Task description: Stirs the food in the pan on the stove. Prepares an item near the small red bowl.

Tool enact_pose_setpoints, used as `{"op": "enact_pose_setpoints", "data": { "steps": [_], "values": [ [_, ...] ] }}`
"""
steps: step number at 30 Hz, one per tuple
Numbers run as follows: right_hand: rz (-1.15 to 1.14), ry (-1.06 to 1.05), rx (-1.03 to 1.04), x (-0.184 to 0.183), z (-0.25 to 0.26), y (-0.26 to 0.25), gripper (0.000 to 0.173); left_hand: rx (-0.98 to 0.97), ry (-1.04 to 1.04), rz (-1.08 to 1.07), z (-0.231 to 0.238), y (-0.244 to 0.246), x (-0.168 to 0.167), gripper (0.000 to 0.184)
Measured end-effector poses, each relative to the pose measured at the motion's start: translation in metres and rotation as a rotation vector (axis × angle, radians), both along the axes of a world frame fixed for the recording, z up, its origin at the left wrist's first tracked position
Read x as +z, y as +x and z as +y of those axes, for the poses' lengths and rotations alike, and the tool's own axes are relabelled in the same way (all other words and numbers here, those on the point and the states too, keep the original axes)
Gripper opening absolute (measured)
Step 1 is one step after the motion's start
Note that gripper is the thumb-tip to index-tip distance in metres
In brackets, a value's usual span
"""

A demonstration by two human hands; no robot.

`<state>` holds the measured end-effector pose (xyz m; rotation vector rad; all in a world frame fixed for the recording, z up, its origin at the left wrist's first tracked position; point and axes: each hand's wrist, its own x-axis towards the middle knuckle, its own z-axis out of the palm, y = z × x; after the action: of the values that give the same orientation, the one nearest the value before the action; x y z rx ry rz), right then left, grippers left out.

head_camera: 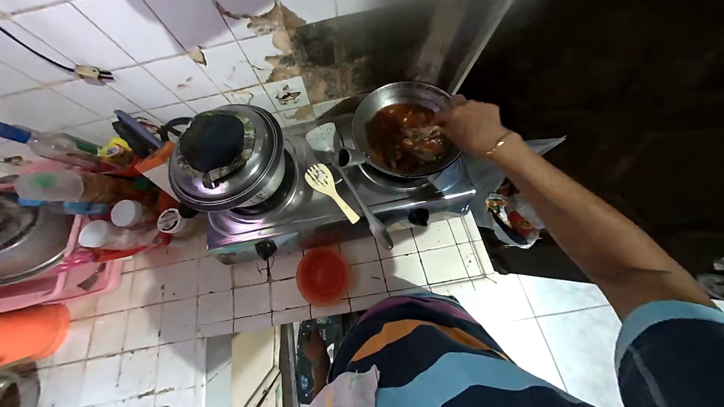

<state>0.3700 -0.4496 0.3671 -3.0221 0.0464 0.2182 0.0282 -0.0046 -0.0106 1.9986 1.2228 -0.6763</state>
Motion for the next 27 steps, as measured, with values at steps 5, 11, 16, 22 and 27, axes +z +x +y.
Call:
{"op": "enact_pose_setpoints", "data": {
  "steps": [5, 11, 16, 22, 27],
  "values": [
    [0.108, -0.047, -0.033, 0.020, 0.000, -0.030, 0.025, 0.026, -0.015, 0.009, -0.002, -0.004, -0.001, 0.045],
    [0.039, 0.024, -0.106, -0.012, -0.012, -0.032, 0.027, -0.018, -0.004, 0.015, -0.001, -0.008, -0.010, 0.044],
    [0.010, 0.117, -0.063, -0.001, 0.018, -0.039, 0.026, 0.008, 0.000, -0.011, -0.003, -0.007, -0.014, 0.045],
    [0.129, 0.094, -0.040, -0.033, 0.042, -0.025, 0.027, -0.001, -0.009, -0.034, -0.006, -0.005, -0.011, 0.045],
    [0.036, 0.110, -0.154, -0.005, 0.005, -0.025, 0.025, -0.002, 0.000, -0.022, -0.008, -0.005, 0.001, 0.046]
  ]
}}
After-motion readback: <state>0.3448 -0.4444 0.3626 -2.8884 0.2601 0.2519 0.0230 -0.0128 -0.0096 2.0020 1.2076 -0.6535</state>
